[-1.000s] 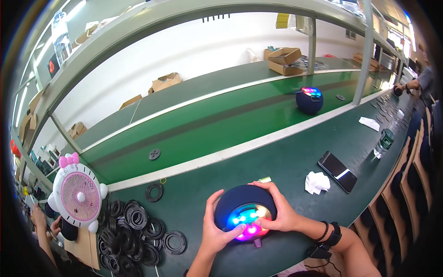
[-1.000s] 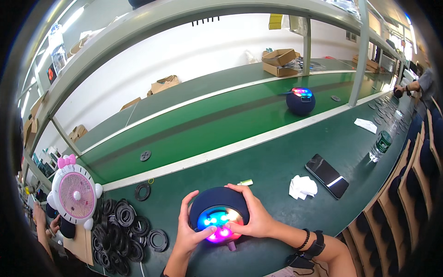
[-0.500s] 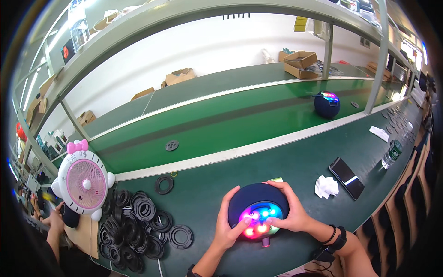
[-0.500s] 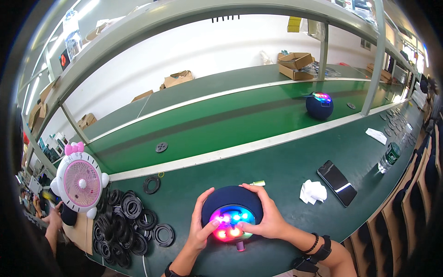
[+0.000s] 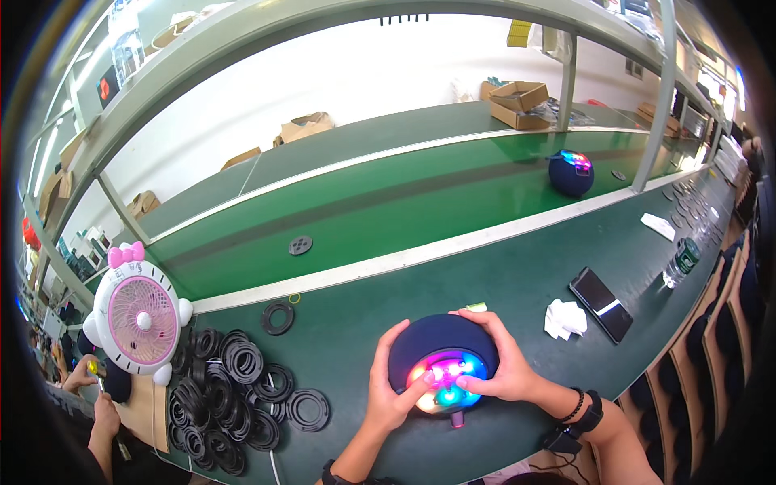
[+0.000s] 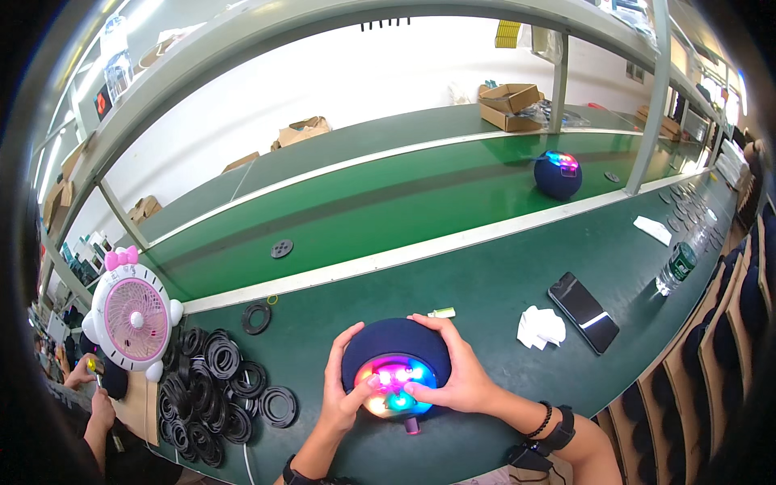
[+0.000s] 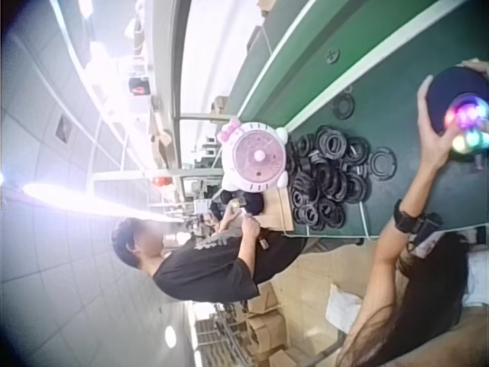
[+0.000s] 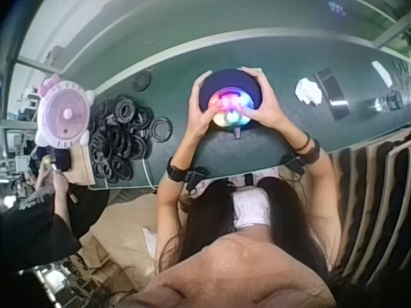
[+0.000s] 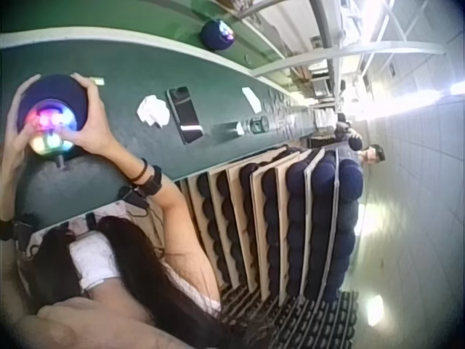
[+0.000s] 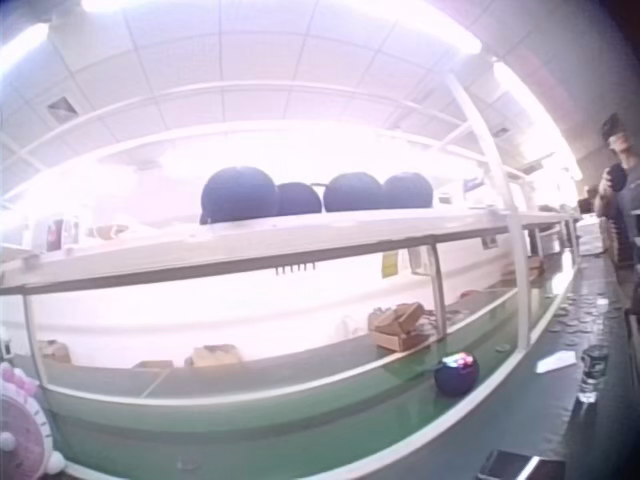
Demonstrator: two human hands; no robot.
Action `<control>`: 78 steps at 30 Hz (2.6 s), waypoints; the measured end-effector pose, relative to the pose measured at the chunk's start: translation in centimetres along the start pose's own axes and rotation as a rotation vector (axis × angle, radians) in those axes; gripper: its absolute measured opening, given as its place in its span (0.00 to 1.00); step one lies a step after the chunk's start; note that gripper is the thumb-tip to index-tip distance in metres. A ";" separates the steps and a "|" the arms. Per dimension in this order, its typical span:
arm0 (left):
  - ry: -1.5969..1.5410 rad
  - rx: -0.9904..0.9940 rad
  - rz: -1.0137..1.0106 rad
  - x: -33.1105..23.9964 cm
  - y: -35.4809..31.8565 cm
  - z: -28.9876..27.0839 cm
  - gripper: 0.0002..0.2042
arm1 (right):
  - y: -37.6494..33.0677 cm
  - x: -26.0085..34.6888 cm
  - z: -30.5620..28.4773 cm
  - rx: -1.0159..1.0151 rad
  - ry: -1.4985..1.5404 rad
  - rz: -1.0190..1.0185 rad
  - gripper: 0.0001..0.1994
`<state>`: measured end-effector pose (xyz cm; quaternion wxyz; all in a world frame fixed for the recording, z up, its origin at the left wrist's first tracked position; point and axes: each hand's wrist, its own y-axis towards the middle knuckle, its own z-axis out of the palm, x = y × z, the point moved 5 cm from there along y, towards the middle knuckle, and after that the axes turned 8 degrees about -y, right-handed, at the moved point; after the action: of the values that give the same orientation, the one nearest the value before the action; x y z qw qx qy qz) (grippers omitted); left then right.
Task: Assembling a circular LED light device on a production line conveyor belt.
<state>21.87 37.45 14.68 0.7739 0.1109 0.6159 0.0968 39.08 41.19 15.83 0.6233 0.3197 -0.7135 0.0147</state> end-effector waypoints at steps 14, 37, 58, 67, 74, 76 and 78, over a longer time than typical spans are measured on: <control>0.006 -0.029 -0.028 0.0 0.1 0.0 0.34 | 0.0 0.1 0.1 0.007 -0.018 -0.011 0.41; 0.002 -0.023 -0.021 0.0 0.1 -0.1 0.32 | -0.1 -0.5 0.1 0.021 -0.001 0.000 0.42; -0.021 -0.015 -0.035 0.2 0.2 -0.2 0.33 | -0.1 -0.6 0.1 0.024 -0.012 0.011 0.44; -0.006 -0.010 -0.035 0.3 0.2 -0.3 0.33 | -0.1 -0.6 0.1 0.020 -0.001 0.017 0.43; -0.025 -0.016 -0.048 0.1 0.1 -0.2 0.34 | -0.1 -0.6 0.2 0.025 0.001 0.007 0.43; -0.028 -0.015 -0.053 0.2 0.1 -0.1 0.34 | -0.1 -0.6 0.1 0.026 -0.001 0.007 0.43; -0.007 -0.018 -0.028 0.1 0.1 -0.1 0.34 | -0.1 -0.5 0.1 0.027 -0.003 0.006 0.43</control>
<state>21.78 37.62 14.60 0.7783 0.0957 0.6138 0.0911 39.06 41.34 15.35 0.6180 0.3258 -0.7150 0.0259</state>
